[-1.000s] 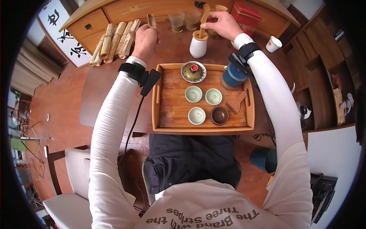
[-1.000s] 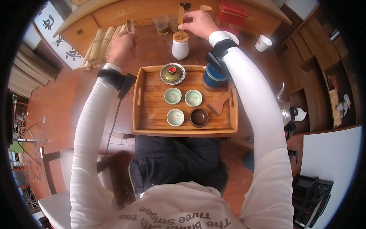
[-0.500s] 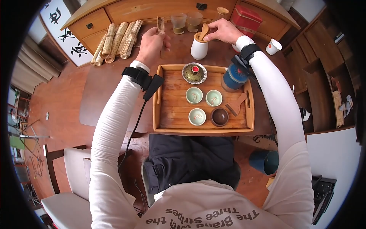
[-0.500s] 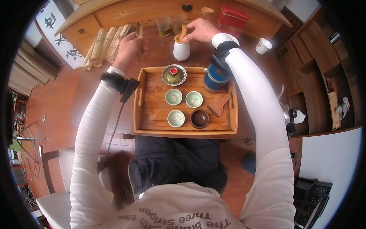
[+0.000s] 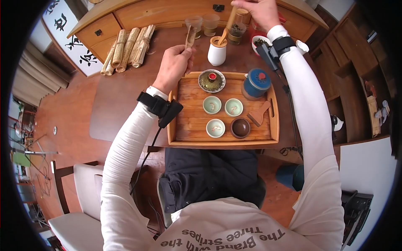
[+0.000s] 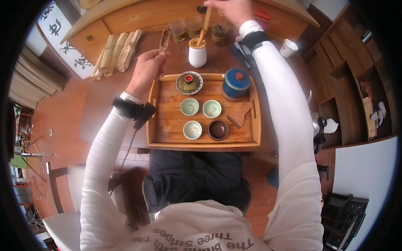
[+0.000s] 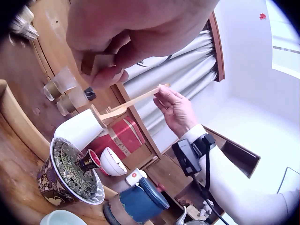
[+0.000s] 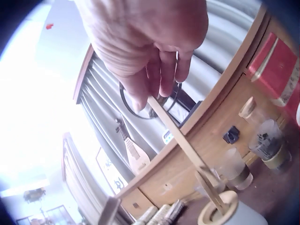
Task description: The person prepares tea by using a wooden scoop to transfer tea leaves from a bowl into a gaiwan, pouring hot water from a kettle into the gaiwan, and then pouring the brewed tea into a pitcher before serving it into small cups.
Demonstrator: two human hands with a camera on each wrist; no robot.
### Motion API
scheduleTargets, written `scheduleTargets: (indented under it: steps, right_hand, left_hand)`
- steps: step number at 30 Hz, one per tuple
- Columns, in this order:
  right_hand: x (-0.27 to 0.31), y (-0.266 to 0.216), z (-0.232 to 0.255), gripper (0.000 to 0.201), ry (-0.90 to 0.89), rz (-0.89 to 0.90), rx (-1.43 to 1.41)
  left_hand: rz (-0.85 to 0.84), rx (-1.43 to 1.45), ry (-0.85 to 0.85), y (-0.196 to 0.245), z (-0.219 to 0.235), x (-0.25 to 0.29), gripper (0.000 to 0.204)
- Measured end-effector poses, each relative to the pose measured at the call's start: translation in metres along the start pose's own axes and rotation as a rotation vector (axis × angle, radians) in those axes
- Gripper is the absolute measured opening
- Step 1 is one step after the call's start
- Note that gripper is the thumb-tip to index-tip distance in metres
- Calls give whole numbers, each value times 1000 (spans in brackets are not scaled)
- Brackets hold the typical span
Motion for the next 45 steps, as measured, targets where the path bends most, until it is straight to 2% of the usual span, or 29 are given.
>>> scheduleTargets:
  steps: [3,4,7,8,10,11,12,14,16,18,20,24,25,26,28,30,32,34,35,36,37,39,40,42,43,45]
  right_hand:
    - [-6,-14,20,9,157,19,-210]
    - [-5,-20,27,9,162,22,-210]
    - [8,-26,56,15,174,-135,-258]
    - [15,-31,67,10,168,-90,-239]
    - [16,2,105,40,145,-54,-116]
    - [22,17,124,33,147,-110,-79]
    - [40,17,131,33,206,-166,-7]
    - [72,46,155,30,337,-265,-118]
    - [113,76,182,28,526,-273,-318]
    - [156,102,196,24,581,-276,-262]
    - [201,119,197,22,610,-383,-220]
    - [259,130,185,20,502,-475,-118]
    - [268,132,183,21,464,-550,-114]
    - [272,135,181,22,424,-622,-111]
    - [254,124,183,23,388,-615,-44]
    - [214,119,193,26,380,-507,-13]
    - [166,110,201,29,466,-371,-127]
    - [125,92,203,32,474,-191,-83]
    - [116,91,201,32,479,-193,-83]
    - [108,94,193,34,404,-251,-113]
    - [103,99,186,36,327,-311,-142]
    - [102,113,175,37,235,-487,-120]
    - [104,118,171,38,180,-579,-81]
    - [107,125,166,38,161,-602,-71]
    - [109,125,165,38,147,-604,-60]
    - [112,130,164,39,134,-592,-39]
  left_hand:
    - [-87,-137,-70,5,-4,9,25]
    - [-91,-139,-73,6,-6,13,25]
    - [-90,-196,-103,15,-16,27,25]
    - [-92,-197,-109,16,-19,27,25]
    - [-156,-283,-121,20,-24,25,29]
    - [-160,-282,-127,22,-28,25,29]
    - [-172,-277,-142,26,-33,27,30]
    - [-191,-274,-163,32,-45,26,31]
    - [-149,-293,-179,32,-57,22,31]
    - [-148,-297,-199,30,-68,13,31]
    - [-162,-326,-221,28,-81,4,31]
    - [-136,-372,-267,34,-112,-7,29]
    - [-112,-356,-349,37,-121,-13,28]
    - [-112,-359,-357,38,-130,-20,28]
    - [-252,-430,-354,47,-149,-34,26]
    - [-225,-461,-360,49,-169,-45,26]
    - [-215,-601,-338,49,-187,-57,27]
    - [-268,-685,-329,35,-204,-82,28]
    - [-449,-750,-210,31,-209,-96,27]
    - [-628,-808,-87,27,-214,-110,27]
    - [-627,-809,-90,11,-220,-133,27]
    - [-947,-938,-81,-7,-233,-164,22]
    - [-944,-940,-83,5,-233,-153,22]
    - [-339,-789,-195,3,-224,-148,21]
    - [-340,-790,-195,-16,-225,-164,21]
    - [-782,-905,-300,-27,-234,-162,19]
Point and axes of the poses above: each hand's wrist, its own x-axis away from the middle knuckle, its own z-axis out of the back of the hand, y = z × x, the point moved 6 cm from there along -x, towards the middle knuckle, and after that the axes turned 11 degrees about y, right-handed, at the moved point
